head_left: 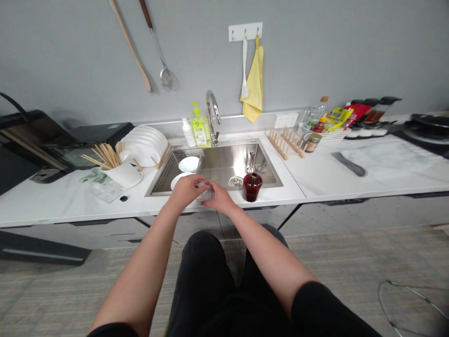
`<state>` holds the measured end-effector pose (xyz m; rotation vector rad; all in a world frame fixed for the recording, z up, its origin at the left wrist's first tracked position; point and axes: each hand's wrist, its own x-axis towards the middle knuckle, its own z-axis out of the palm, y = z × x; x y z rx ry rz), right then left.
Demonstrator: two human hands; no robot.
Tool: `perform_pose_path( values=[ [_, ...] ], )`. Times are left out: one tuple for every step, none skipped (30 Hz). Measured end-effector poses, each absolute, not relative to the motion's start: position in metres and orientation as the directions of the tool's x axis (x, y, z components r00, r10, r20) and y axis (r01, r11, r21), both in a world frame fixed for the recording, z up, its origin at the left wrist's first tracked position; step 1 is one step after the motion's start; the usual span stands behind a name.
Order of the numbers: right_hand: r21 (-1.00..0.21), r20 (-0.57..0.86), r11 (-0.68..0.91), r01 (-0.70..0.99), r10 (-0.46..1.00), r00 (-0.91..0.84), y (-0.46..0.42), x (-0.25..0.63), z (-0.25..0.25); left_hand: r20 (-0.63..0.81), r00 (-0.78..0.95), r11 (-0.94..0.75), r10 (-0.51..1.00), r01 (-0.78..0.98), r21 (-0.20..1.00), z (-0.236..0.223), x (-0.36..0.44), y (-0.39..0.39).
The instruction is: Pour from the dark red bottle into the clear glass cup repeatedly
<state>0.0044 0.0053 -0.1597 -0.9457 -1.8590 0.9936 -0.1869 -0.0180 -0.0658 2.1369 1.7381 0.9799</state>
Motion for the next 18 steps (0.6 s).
perform_pose_path(
  values=[
    [-0.879,0.308,0.416,0.233,0.868,-0.391,0.006,0.004,-0.161,0.372,0.029,-0.269,0.928,0.742,0.614,-0.077,-0.189,-0.019],
    [-0.876,0.315,0.423,0.231,0.866,-0.389,0.006,0.004,-0.162,0.381,-0.019,-0.266,0.924,0.685,0.678,-0.087,-0.189,-0.02],
    [-0.873,0.324,0.431,0.229,0.862,-0.39,0.006,0.003,-0.162,0.382,-0.061,-0.267,0.922,0.615,0.742,-0.097,-0.189,-0.02],
    [-0.869,0.333,0.441,0.224,0.857,-0.393,0.007,0.003,-0.162,0.382,-0.096,-0.275,0.919,0.538,0.797,-0.105,-0.187,-0.02],
    [-0.866,0.344,0.45,0.219,0.852,-0.395,0.006,0.004,-0.162,0.386,-0.124,-0.291,0.914,0.463,0.837,-0.112,-0.184,-0.02],
    [-0.862,0.354,0.459,0.212,0.847,-0.396,0.006,0.004,-0.162,0.396,-0.15,-0.312,0.906,0.397,0.863,-0.118,-0.18,-0.019],
    [-0.861,0.362,0.466,0.205,0.844,-0.396,0.005,0.004,-0.161,0.411,-0.179,-0.337,0.894,0.337,0.879,-0.123,-0.175,-0.018],
    [-0.861,0.37,0.47,0.195,0.841,-0.395,0.005,0.004,-0.16,0.426,-0.211,-0.362,0.88,0.284,0.888,-0.127,-0.169,-0.018],
    [-0.864,0.375,0.47,0.181,0.84,-0.393,0.004,0.004,-0.159,0.437,-0.245,-0.383,0.866,0.238,0.893,-0.131,-0.163,-0.017],
    [-0.868,0.377,0.467,0.166,0.84,-0.391,0.004,0.004,-0.159,0.44,-0.284,-0.398,0.852,0.196,0.896,-0.136,-0.157,-0.016],
    [-0.873,0.376,0.463,0.155,0.84,-0.39,0.003,0.004,-0.159,0.436,-0.327,-0.407,0.839,0.157,0.9,-0.14,-0.151,-0.016],
    [-0.875,0.374,0.459,0.151,0.842,-0.389,0.003,0.004,-0.159,0.427,-0.372,-0.41,0.824,0.126,0.903,-0.145,-0.146,-0.015],
    [-0.876,0.371,0.456,0.156,0.845,-0.386,0.003,0.004,-0.159,0.415,-0.42,-0.408,0.807,0.111,0.906,-0.151,-0.142,-0.016],
    [-0.875,0.366,0.454,0.169,0.848,-0.384,0.003,0.004,-0.159,0.404,-0.466,-0.404,0.787,0.105,0.909,-0.156,-0.139,-0.016],
    [-0.872,0.361,0.453,0.185,0.851,-0.381,0.004,0.004,-0.159,0.395,-0.505,-0.401,0.767,0.103,0.91,-0.161,-0.137,-0.018],
    [-0.869,0.358,0.452,0.198,0.854,-0.378,0.004,0.004,-0.159,0.391,-0.53,-0.401,0.752,0.103,0.91,-0.165,-0.136,-0.019],
    [-0.868,0.357,0.452,0.205,0.855,-0.377,0.004,0.004,-0.159,0.392,-0.539,-0.4,0.745,0.108,0.91,-0.168,-0.136,-0.02],
    [-0.868,0.356,0.453,0.206,0.854,-0.378,0.005,0.005,-0.159,0.397,-0.533,-0.399,0.747,0.117,0.909,-0.171,-0.136,-0.022]
  ],
)
